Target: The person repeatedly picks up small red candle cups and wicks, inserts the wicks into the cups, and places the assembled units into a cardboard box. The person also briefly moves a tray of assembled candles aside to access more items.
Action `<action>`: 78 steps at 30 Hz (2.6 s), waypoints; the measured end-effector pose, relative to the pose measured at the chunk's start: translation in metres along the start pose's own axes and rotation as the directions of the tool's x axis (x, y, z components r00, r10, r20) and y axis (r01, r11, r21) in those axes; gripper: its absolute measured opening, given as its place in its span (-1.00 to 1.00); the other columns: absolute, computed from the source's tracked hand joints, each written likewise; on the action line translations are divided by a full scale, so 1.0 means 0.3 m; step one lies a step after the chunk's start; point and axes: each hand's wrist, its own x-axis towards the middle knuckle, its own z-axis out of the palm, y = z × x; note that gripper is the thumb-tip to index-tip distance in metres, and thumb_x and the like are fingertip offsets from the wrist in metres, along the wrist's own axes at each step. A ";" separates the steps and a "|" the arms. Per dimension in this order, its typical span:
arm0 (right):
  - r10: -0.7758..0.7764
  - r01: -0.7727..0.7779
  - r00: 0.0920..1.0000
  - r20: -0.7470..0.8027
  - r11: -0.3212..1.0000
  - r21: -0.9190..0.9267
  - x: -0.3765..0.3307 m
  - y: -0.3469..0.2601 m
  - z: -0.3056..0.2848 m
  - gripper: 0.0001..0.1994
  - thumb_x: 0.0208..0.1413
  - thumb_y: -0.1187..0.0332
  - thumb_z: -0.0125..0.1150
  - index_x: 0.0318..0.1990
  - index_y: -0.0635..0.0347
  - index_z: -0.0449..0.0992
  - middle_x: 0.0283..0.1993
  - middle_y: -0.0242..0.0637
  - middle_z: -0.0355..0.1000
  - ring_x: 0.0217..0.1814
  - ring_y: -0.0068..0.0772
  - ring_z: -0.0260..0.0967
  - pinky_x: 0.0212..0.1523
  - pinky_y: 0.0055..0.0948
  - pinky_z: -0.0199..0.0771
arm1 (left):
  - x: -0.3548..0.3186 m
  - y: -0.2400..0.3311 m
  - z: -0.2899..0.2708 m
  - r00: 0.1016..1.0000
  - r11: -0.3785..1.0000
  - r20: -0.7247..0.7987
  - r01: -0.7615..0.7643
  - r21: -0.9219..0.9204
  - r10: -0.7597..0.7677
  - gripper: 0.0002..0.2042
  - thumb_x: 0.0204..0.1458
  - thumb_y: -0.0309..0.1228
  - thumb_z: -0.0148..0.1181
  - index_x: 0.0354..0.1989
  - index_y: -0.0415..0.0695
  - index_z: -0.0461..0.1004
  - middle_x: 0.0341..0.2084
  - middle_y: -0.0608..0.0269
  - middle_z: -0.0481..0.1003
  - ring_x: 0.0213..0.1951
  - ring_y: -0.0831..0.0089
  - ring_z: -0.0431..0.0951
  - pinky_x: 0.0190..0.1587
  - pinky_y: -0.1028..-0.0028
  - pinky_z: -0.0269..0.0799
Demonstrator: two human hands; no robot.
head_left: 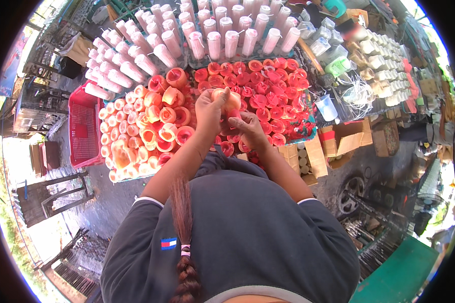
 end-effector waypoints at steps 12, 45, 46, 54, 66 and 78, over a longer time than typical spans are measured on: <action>0.095 -0.095 0.995 -0.016 0.992 -0.078 -0.071 0.026 0.025 -0.76 0.01 0.35 0.25 -0.22 0.34 0.51 -0.34 -0.26 0.48 -0.31 -0.50 0.45 -0.23 -0.49 0.48 | 0.192 0.095 -0.186 0.946 0.922 -0.323 -0.136 -0.363 0.012 -0.74 0.03 -0.22 0.22 -0.29 -0.14 0.36 -0.42 0.26 0.47 -0.36 0.40 0.53 -0.32 0.38 0.54; 0.177 -0.684 0.729 -0.662 0.226 -0.693 -0.033 -0.314 -0.658 -0.03 -0.38 0.49 0.28 0.33 0.13 -0.07 0.33 -0.10 0.04 0.08 -0.16 0.33 -0.13 -0.28 0.53 | -0.095 0.223 -0.534 0.803 -0.159 0.146 -0.064 0.985 0.577 -0.68 0.00 -0.24 0.19 -0.14 -0.15 0.40 -0.03 0.11 0.29 0.08 0.14 0.27 0.08 0.22 0.24; 0.176 -0.648 0.743 -0.645 0.429 -0.629 -0.056 -0.301 -0.666 -0.08 -0.31 0.45 0.30 0.32 0.11 -0.04 0.36 -0.19 -0.03 0.10 -0.17 0.27 -0.25 -0.26 0.57 | -0.094 0.228 -0.513 0.802 -0.142 0.140 -0.070 0.987 0.580 -0.69 0.00 -0.24 0.19 -0.14 -0.15 0.40 -0.03 0.11 0.29 0.08 0.14 0.27 0.08 0.22 0.24; -0.049 -0.503 0.586 -0.808 0.760 -0.411 -0.003 -0.197 -0.672 -0.23 -0.22 0.18 0.46 0.17 0.19 0.19 0.15 -0.24 0.27 0.14 -0.27 0.26 -0.11 -0.25 0.45 | -0.054 0.222 -0.437 0.797 -0.090 0.168 -0.142 0.986 0.581 -0.75 -0.01 -0.29 0.19 -0.20 -0.15 0.44 -0.04 0.09 0.31 0.06 0.14 0.29 0.08 0.25 0.24; -0.713 0.052 0.286 -0.640 0.679 -0.733 -0.120 0.007 -0.687 -0.64 -0.01 0.31 0.28 -0.17 0.32 0.31 -0.07 -0.14 0.32 -0.04 -0.42 0.27 -0.07 -0.43 0.35 | -0.070 0.243 -0.348 0.717 0.066 0.162 -0.279 0.958 0.678 -0.81 -0.01 -0.36 0.20 -0.28 -0.19 0.45 -0.18 0.10 0.42 -0.05 0.19 0.39 0.00 0.30 0.30; -0.241 0.161 0.939 -0.245 0.939 -0.304 0.006 -0.177 -0.060 -0.59 0.29 0.21 -0.14 0.20 0.20 0.20 -0.01 -0.30 0.37 -0.13 -0.58 0.40 -0.19 -0.55 0.49 | -0.028 -0.085 0.114 0.988 0.977 0.152 -0.018 0.212 -0.015 -0.49 -0.07 -0.32 0.33 -0.01 -0.33 0.29 -0.20 0.07 0.49 -0.17 0.46 0.50 -0.14 0.49 0.45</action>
